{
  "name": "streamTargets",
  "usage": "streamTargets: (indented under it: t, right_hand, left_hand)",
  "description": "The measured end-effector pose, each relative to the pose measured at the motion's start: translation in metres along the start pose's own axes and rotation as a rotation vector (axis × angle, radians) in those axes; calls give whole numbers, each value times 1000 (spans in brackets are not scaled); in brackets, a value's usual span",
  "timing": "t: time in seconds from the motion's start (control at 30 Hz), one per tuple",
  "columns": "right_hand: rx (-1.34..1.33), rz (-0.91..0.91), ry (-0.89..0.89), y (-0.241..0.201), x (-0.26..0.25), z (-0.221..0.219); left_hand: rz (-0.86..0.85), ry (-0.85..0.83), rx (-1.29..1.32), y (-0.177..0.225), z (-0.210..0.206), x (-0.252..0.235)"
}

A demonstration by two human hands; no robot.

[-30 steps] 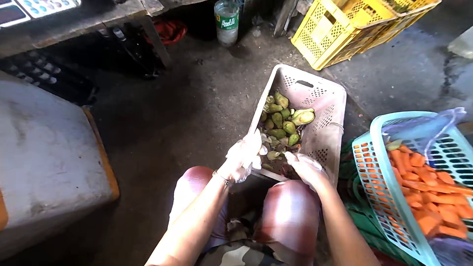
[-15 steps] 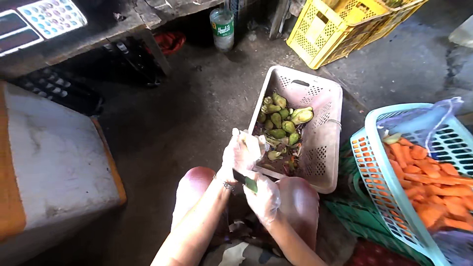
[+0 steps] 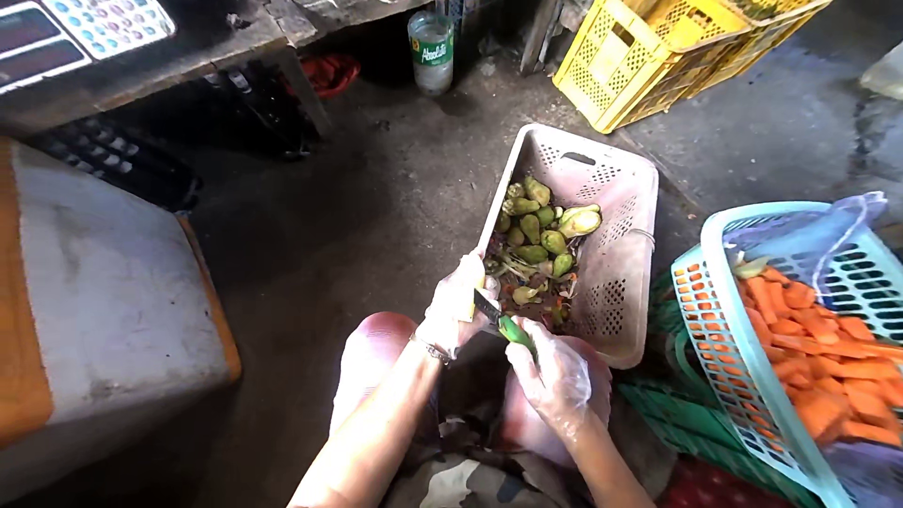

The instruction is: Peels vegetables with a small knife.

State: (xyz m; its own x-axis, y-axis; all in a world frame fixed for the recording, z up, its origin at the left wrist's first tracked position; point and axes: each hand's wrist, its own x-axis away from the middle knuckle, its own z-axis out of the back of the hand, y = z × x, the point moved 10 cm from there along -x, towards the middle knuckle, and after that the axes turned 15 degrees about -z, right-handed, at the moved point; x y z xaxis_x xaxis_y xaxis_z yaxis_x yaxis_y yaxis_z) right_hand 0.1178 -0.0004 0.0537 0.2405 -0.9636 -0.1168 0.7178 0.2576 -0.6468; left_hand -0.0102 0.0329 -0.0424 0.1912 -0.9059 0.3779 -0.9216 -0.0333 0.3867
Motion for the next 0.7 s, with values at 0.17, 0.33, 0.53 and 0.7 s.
streamTargets:
  t: [0.17,0.33,0.53,0.7]
  right_hand:
    - [218,57,22,-6,10,-14]
    - [242,-29,-76,-3,3,-23]
    - [277,-16,-60,-7,-3,-24]
    - [295,-77,-148,-10,-10,-28]
  left_hand:
    - [63,47,194,-5,2,-7]
    - [21,121,51,4,8,-2]
    - [30,133,45,1,12,-4]
    - [-12,159,67,5,16,-8]
